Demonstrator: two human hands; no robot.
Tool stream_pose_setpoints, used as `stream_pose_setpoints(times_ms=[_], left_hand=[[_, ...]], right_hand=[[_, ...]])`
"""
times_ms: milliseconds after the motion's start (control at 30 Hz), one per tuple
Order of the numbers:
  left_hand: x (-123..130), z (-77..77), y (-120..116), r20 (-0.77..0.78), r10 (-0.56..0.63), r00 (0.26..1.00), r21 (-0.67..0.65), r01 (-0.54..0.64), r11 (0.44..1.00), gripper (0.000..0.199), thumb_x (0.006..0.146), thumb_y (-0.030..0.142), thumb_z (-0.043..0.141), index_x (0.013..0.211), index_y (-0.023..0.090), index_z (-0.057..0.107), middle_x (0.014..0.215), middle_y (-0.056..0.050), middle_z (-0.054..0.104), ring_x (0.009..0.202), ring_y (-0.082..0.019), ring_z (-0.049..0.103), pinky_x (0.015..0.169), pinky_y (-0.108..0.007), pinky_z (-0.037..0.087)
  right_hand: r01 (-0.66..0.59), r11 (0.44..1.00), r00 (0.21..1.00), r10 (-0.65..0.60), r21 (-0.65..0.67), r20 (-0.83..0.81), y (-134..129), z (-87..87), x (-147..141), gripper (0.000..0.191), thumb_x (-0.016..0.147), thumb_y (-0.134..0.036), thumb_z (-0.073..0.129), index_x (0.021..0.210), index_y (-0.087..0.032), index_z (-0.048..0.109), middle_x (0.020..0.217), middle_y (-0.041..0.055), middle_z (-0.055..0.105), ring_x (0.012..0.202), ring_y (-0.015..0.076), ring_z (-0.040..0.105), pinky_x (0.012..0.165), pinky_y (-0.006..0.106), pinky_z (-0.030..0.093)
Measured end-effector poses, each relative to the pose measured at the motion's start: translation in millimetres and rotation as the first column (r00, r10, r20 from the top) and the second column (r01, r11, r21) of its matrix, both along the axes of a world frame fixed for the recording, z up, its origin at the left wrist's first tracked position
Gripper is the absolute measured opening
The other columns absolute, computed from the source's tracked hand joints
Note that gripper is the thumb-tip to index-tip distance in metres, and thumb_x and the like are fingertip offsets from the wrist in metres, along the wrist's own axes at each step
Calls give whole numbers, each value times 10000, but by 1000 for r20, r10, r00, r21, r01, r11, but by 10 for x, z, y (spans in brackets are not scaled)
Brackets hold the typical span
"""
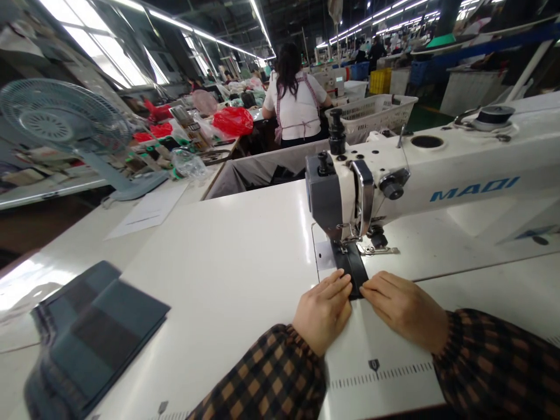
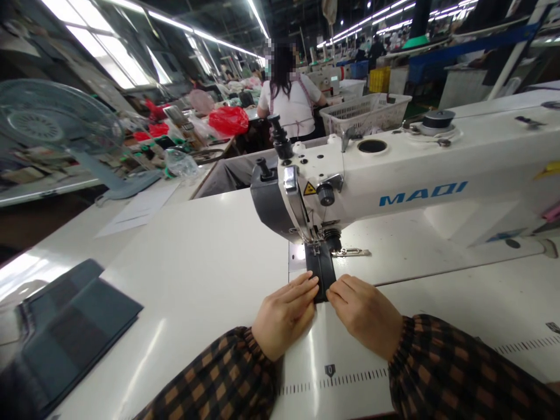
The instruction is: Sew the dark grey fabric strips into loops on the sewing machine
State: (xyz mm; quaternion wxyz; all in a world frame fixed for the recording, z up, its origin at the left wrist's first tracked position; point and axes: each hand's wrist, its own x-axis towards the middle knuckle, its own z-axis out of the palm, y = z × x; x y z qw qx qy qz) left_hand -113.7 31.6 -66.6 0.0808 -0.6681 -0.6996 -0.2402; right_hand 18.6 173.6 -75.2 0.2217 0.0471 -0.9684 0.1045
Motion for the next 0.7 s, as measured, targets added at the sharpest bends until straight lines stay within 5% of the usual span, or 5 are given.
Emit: stream_pose_setpoints(times_ms=[267, 467, 700], left_hand=[[56, 90, 18, -127, -76, 989, 14, 78, 997, 202, 797, 98, 436, 930, 92, 588, 944, -81, 644, 982, -164, 564, 915, -302, 469], [50, 142, 53, -50, -51, 997, -5, 51, 999, 181, 809, 131, 417, 879, 130, 584, 893, -61, 630, 929, -147, 578, 880, -286, 484], [-13, 193, 172, -25, 77, 997, -161, -80, 984, 324, 809, 163, 416, 1126, 103, 452, 1156, -120, 503, 1133, -209, 427, 988, -388, 367]], right_hand=[[17, 1000, 999, -18, -24, -30, -12, 4, -2, 225, 835, -83, 373, 894, -143, 582, 804, 50, 549, 786, 142, 496, 701, 294, 434], [34, 999, 999, -34, -9, -32, -19, 14, -34, 200, 856, -158, 390, 855, -162, 589, 719, 29, 519, 720, 128, 490, 683, 285, 416], [-39, 999, 999, 39, 21, -14, 3, 40, -47, 207, 856, -143, 377, 854, -165, 583, 725, 27, 510, 702, 130, 462, 659, 297, 388]])
